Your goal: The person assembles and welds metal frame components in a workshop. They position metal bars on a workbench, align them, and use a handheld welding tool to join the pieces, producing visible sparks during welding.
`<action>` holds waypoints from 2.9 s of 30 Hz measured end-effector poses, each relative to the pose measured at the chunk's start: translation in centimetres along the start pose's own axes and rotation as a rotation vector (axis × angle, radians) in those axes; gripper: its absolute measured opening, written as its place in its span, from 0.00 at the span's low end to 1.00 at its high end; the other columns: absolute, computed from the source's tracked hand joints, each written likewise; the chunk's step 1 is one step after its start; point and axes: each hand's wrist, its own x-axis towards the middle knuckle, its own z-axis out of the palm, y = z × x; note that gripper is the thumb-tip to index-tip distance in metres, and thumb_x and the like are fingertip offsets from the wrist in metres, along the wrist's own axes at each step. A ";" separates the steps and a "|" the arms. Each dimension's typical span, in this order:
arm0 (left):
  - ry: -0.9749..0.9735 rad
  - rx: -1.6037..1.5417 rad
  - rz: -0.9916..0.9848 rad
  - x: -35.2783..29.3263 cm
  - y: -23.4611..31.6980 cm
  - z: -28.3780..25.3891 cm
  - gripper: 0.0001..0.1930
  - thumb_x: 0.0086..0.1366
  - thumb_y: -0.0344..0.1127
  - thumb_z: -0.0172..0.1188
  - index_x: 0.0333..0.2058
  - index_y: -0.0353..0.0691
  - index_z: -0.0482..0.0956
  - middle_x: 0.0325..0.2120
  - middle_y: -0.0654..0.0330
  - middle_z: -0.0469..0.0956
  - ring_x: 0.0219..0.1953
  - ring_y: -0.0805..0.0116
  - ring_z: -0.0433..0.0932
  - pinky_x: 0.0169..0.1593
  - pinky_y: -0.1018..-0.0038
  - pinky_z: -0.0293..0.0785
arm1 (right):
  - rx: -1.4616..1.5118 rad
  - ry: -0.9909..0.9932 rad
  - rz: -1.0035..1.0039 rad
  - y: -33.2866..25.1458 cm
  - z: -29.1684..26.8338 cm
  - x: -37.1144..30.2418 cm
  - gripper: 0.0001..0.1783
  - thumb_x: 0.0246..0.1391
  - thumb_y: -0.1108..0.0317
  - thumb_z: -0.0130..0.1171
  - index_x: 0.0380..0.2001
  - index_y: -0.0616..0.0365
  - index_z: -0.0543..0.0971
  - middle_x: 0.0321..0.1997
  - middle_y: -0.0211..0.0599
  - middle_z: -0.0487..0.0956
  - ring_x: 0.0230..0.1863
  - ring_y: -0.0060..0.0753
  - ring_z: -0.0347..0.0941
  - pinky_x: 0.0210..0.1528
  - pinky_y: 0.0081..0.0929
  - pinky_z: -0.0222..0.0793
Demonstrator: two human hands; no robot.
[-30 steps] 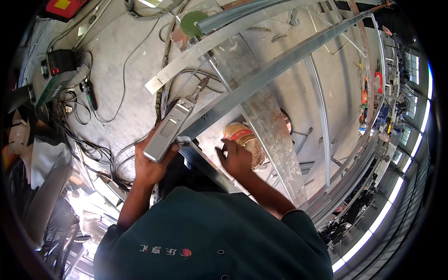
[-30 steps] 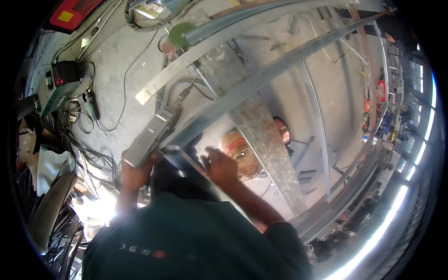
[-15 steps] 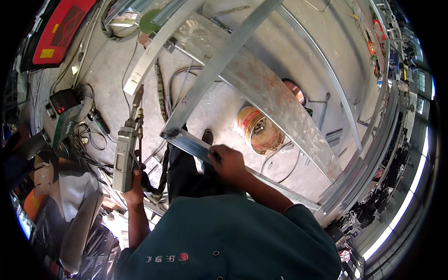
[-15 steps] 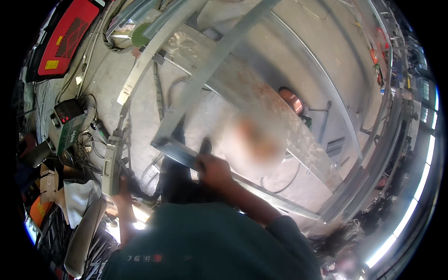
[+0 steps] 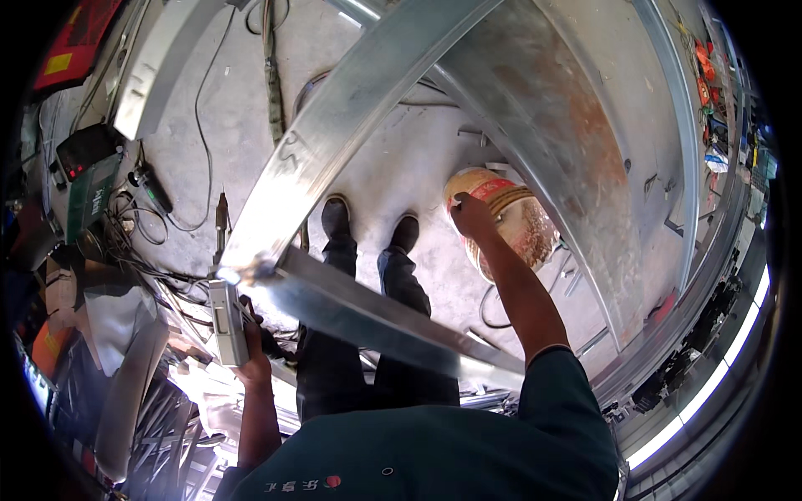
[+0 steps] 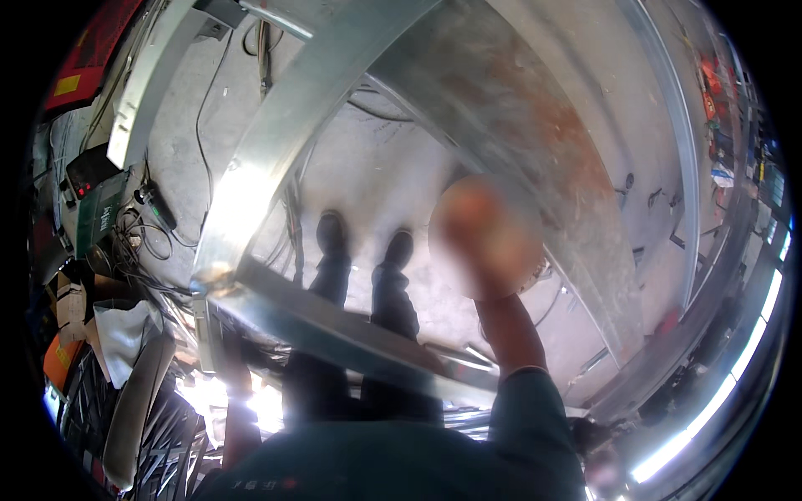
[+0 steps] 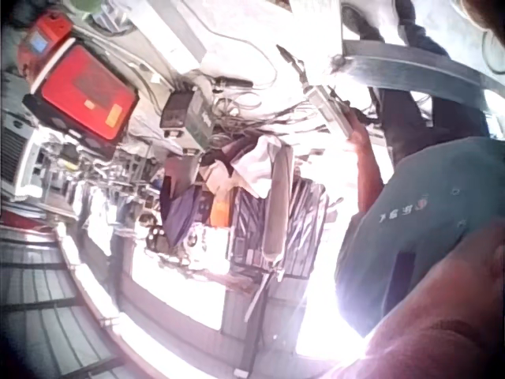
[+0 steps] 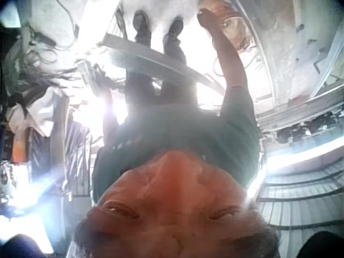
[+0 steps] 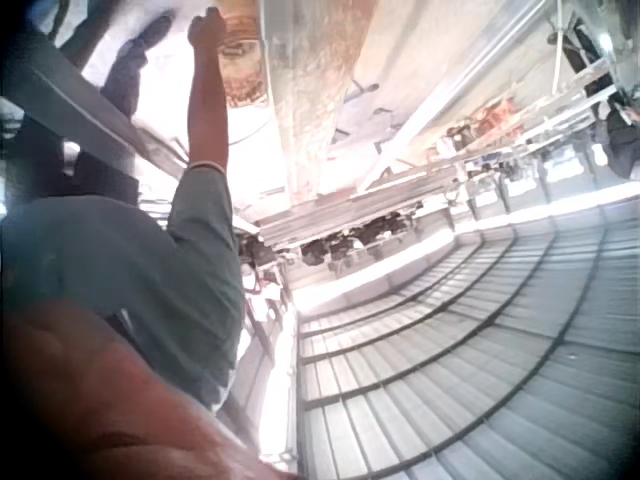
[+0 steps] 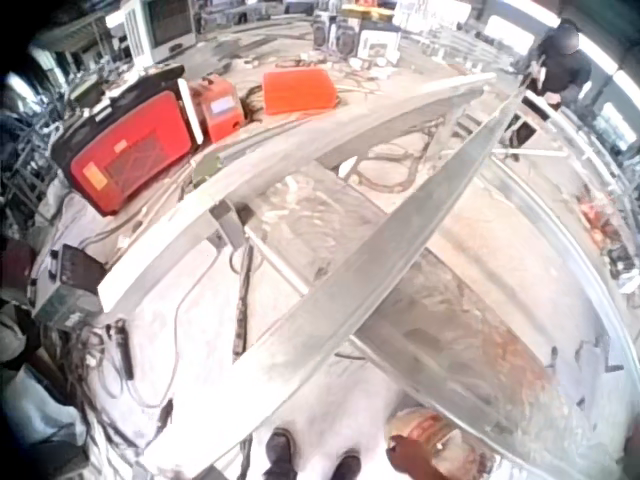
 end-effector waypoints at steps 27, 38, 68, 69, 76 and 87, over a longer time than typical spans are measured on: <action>-0.134 0.548 0.696 0.1 6.9 19.2 0.34 0.55 0.43 0.68 0.58 0.29 0.72 0.48 0.43 0.81 0.37 0.48 0.84 0.39 0.61 0.81 | -0.081 0.179 0.141 14.0 16.3 38.8 0.24 0.49 0.63 0.61 0.49 0.65 0.77 0.41 0.57 0.82 0.45 0.57 0.80 0.51 0.46 0.75; -0.135 0.539 0.590 -1.6 7.3 18.5 0.35 0.55 0.42 0.70 0.59 0.31 0.71 0.47 0.43 0.81 0.39 0.46 0.84 0.40 0.60 0.81 | -0.070 0.138 0.178 14.3 16.8 37.9 0.21 0.48 0.65 0.62 0.45 0.65 0.79 0.39 0.56 0.83 0.44 0.57 0.80 0.50 0.45 0.75; 0.073 0.043 0.354 -3.0 3.0 3.1 0.33 0.59 0.36 0.69 0.61 0.32 0.68 0.29 0.49 0.81 0.28 0.45 0.81 0.33 0.61 0.78 | 0.626 0.368 -0.564 -14.8 -18.3 -20.2 0.10 0.50 0.81 0.65 0.37 0.62 0.81 0.44 0.38 0.78 0.35 0.29 0.79 0.36 0.23 0.75; 0.120 0.051 0.431 -3.3 2.9 1.8 0.29 0.59 0.36 0.68 0.57 0.32 0.70 0.28 0.49 0.80 0.27 0.46 0.80 0.31 0.61 0.77 | 0.684 0.362 -0.462 -14.6 -18.8 -21.5 0.11 0.49 0.82 0.64 0.37 0.61 0.81 0.45 0.38 0.78 0.38 0.31 0.79 0.39 0.25 0.75; 0.293 0.055 0.650 -3.2 8.7 -8.3 0.09 0.61 0.34 0.64 0.36 0.35 0.77 0.17 0.56 0.72 0.17 0.58 0.70 0.24 0.63 0.67 | 0.824 0.625 -0.454 -17.1 -26.6 -22.9 0.10 0.53 0.81 0.60 0.41 0.66 0.78 0.51 0.38 0.75 0.44 0.25 0.74 0.46 0.23 0.71; 0.089 -0.301 0.647 -9.9 23.0 -14.3 0.21 0.66 0.39 0.62 0.52 0.34 0.69 0.40 0.55 0.79 0.33 0.71 0.76 0.37 0.74 0.71 | 0.807 0.794 -0.308 -10.9 -24.5 -13.3 0.13 0.51 0.71 0.66 0.41 0.62 0.80 0.35 0.40 0.83 0.36 0.31 0.79 0.42 0.29 0.74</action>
